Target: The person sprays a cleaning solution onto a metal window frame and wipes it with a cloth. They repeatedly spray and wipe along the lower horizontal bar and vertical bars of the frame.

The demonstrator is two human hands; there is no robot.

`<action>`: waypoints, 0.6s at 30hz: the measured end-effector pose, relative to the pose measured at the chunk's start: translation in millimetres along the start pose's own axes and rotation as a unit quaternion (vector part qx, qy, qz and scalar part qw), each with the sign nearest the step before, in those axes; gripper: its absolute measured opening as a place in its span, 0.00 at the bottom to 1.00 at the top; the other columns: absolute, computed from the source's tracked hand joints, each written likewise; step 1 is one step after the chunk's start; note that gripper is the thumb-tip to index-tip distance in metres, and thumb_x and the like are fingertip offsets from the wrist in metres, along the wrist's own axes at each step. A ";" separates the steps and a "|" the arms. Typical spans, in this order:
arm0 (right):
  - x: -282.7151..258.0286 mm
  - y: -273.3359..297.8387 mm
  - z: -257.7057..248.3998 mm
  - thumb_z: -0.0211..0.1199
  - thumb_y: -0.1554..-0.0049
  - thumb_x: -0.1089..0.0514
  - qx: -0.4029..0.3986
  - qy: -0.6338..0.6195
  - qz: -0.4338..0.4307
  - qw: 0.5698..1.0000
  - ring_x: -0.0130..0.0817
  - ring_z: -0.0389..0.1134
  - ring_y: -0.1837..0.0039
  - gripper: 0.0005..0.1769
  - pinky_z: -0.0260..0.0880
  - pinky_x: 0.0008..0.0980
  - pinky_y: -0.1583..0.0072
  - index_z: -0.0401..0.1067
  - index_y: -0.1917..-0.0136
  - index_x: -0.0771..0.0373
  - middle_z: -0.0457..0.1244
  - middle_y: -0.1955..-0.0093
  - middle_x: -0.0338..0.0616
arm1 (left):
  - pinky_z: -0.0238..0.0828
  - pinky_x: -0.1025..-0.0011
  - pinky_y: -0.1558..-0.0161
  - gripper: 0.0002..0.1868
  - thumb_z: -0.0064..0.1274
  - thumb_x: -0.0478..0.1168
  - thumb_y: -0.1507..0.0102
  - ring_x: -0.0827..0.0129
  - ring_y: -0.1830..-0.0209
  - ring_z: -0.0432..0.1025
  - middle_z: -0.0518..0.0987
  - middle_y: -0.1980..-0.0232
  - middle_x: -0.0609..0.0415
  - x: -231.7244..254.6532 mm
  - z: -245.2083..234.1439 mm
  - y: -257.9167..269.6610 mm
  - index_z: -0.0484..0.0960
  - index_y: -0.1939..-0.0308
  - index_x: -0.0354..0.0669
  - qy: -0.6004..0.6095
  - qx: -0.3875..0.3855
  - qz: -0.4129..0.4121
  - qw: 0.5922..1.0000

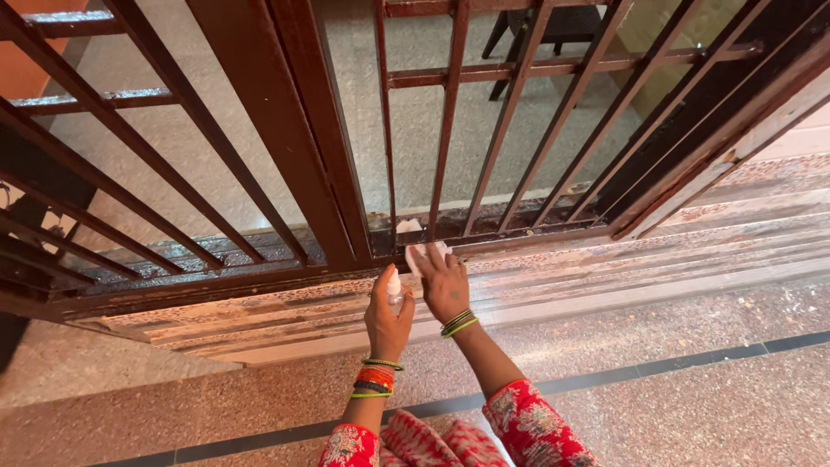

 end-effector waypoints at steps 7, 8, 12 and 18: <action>149.4 14.6 -49.4 0.56 0.48 0.64 0.095 0.203 0.131 0.966 0.56 0.64 0.36 0.25 0.64 0.54 0.40 0.76 0.38 0.54 0.63 0.31 0.50 | 0.78 0.62 0.47 0.32 0.59 0.33 0.37 0.56 0.45 0.80 0.80 0.41 0.43 2.9 -2.9 -7.8 0.66 0.29 0.44 0.006 -0.001 -0.010 1.000; 163.6 20.1 -72.3 0.57 0.46 0.67 0.166 0.183 0.138 0.959 0.54 0.65 0.35 0.22 0.65 0.53 0.38 0.76 0.39 0.55 0.62 0.29 0.53 | 0.78 0.62 0.47 0.32 0.59 0.34 0.36 0.56 0.46 0.80 0.81 0.42 0.44 1.6 -3.7 -7.5 0.66 0.29 0.45 0.007 0.000 -0.017 1.000; 198.6 34.9 -92.6 0.66 0.44 0.66 0.265 -0.041 0.256 0.929 0.55 0.65 0.39 0.11 0.72 0.47 0.44 0.67 0.49 0.65 0.59 0.37 0.62 | 0.77 0.61 0.46 0.32 0.59 0.34 0.36 0.54 0.45 0.79 0.80 0.40 0.42 4.0 3.3 -13.6 0.67 0.29 0.45 0.006 0.005 -0.030 1.000; 96.9 7.9 -43.9 0.66 0.54 0.68 0.197 -0.048 0.105 0.974 0.58 0.64 0.45 0.21 0.63 0.55 0.46 0.69 0.46 0.62 0.63 0.51 0.53 | 0.76 0.60 0.45 0.32 0.59 0.35 0.37 0.50 0.41 0.77 0.77 0.35 0.41 20.4 34.0 -21.1 0.66 0.29 0.44 0.019 -0.001 -0.012 1.000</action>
Point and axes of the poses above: each hand's wrist, its own y-axis away from the middle knuckle, its own z-axis out of the palm, x = y × z, the point moved 9 cm from there along -y, towards the middle knuckle
